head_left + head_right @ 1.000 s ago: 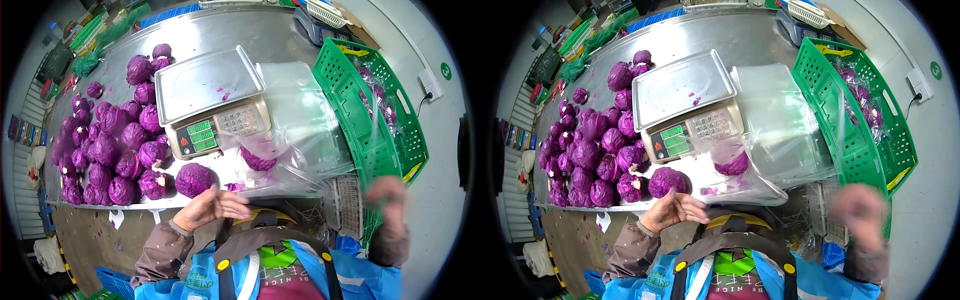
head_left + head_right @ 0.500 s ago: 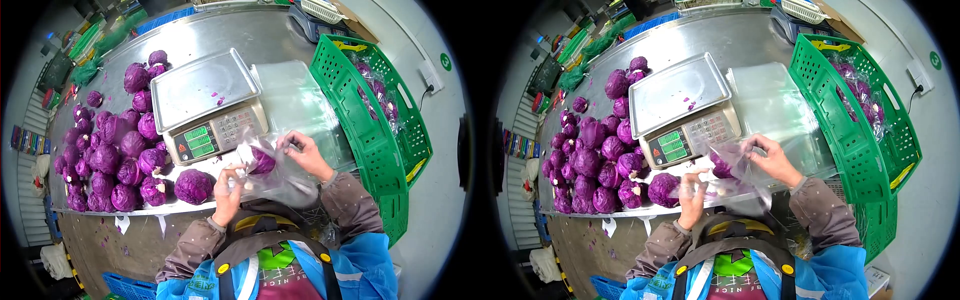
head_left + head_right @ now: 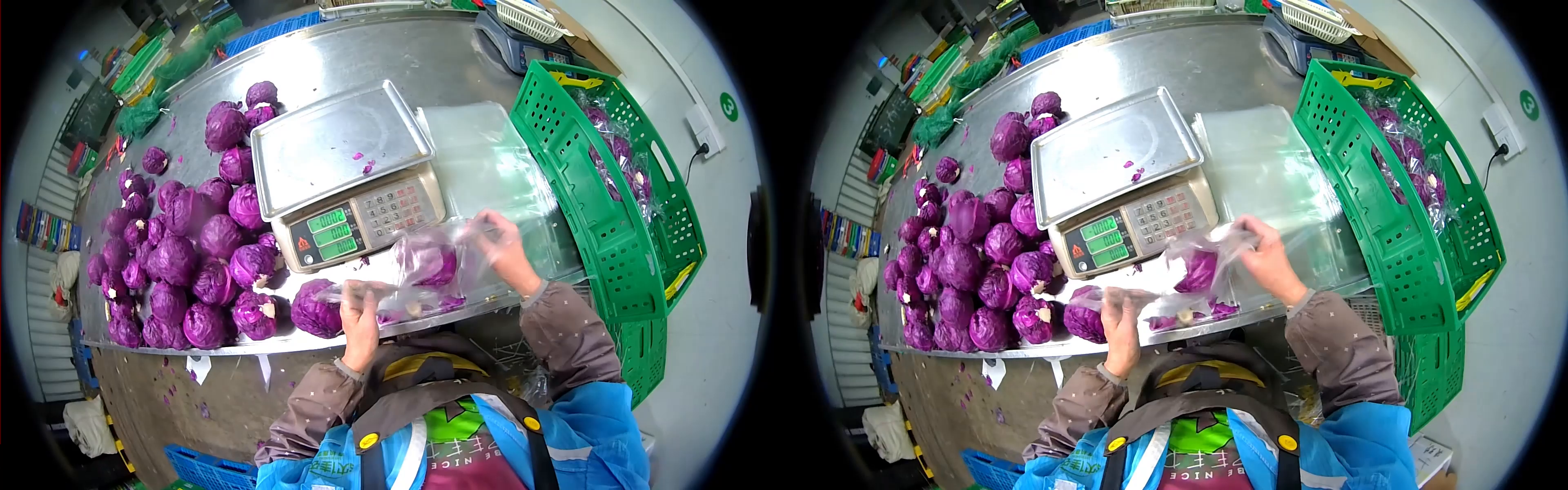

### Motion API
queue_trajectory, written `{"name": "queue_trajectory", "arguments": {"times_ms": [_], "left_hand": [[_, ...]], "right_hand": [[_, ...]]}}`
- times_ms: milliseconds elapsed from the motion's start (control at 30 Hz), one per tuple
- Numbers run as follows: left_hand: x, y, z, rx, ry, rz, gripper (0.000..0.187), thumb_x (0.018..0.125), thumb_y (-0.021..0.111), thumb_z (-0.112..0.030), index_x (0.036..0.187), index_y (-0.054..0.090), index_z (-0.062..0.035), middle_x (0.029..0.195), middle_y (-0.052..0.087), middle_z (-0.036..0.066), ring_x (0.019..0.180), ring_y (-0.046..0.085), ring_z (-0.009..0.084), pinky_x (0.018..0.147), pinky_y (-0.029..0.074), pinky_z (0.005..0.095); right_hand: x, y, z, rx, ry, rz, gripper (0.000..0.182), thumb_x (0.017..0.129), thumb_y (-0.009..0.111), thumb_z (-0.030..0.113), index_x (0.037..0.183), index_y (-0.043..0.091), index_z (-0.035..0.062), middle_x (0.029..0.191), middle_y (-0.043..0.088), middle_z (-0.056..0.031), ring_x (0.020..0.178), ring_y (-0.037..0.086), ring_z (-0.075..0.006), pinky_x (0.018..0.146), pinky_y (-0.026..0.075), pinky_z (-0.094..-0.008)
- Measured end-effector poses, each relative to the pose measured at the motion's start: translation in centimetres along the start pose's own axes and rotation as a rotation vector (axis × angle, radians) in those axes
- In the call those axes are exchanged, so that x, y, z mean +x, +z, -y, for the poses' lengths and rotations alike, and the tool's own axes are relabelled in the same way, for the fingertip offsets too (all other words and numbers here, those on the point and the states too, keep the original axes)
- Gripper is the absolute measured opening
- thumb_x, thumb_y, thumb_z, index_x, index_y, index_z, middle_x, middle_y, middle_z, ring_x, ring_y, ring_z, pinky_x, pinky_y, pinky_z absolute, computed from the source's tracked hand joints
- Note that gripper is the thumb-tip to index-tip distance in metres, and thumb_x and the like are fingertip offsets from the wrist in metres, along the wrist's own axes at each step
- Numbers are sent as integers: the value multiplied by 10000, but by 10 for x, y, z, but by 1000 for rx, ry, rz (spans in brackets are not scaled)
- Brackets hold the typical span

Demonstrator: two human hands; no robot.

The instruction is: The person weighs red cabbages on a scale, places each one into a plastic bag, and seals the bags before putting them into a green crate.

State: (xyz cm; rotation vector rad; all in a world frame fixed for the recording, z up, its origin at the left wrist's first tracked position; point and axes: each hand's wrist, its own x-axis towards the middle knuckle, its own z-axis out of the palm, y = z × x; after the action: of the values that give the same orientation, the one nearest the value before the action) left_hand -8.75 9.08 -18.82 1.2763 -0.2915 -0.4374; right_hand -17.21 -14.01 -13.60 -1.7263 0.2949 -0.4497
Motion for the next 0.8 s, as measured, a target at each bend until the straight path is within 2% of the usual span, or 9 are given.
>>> {"name": "queue_trajectory", "arguments": {"times_ms": [33,100,167,267,367,433,633,733,800], "left_hand": [[1,-4,7,-110,-46,-28,122,909,483,-158,895,437,-47,803,562,50,720,548,130,671,456,260],[0,-21,19,-238,-295,-28,117,913,465,-167,878,443,-58,723,537,31,612,568,141,576,479,256],[-5,-13,18,-191,-566,-97,163,915,439,-212,843,464,-68,634,533,34,497,564,143,436,484,247],[-13,-17,35,-214,-800,-105,237,922,431,-281,776,451,-95,585,531,41,489,568,155,444,503,266],[-9,-22,43,-182,-794,-37,268,916,445,-305,799,473,-66,592,542,49,446,551,149,436,519,269],[-6,-22,43,-161,-777,3,290,923,428,-326,807,478,-64,592,553,53,438,552,147,420,504,258],[-8,-30,43,-158,-855,29,318,928,403,-344,837,476,-48,613,570,80,485,586,174,421,493,256],[-9,-36,36,-204,-930,41,244,925,394,-256,869,469,-30,637,575,115,557,619,231,488,535,308],[-8,-40,39,-198,-1002,66,182,904,385,-177,906,460,-12,674,581,153,603,633,280,547,559,360]], "right_hand": [[-3,2,-3,116,156,-199,170,811,588,144,778,503,0,748,574,-67,765,566,-163,746,447,-289],[-27,-20,-32,-64,315,-215,149,821,539,137,793,487,0,642,524,-57,623,539,-132,647,457,-271],[-62,-16,-54,337,624,-302,172,826,518,159,792,469,-2,616,489,-45,618,530,-125,634,452,-264],[-80,-29,-46,282,767,-98,326,802,575,222,967,466,-37,679,556,-86,681,568,-165,668,459,-285],[-53,-22,-38,-227,553,-215,551,765,622,248,1171,354,-9,749,606,-113,695,583,-159,630,462,-258],[-19,-8,-23,-269,416,-177,848,699,696,341,1323,215,25,886,631,-164,795,607,-243,759,461,-325],[42,48,-3,-517,473,-21,657,712,670,274,1248,347,74,774,628,-115,738,606,-227,686,458,-320],[32,26,-39,-493,359,-342,453,700,598,109,1127,452,70,561,467,-80,559,521,-211,521,411,-357],[-10,21,-83,-524,399,-327,433,694,598,100,1107,468,87,548,438,-71,547,504,-207,521,405,-359]]}}
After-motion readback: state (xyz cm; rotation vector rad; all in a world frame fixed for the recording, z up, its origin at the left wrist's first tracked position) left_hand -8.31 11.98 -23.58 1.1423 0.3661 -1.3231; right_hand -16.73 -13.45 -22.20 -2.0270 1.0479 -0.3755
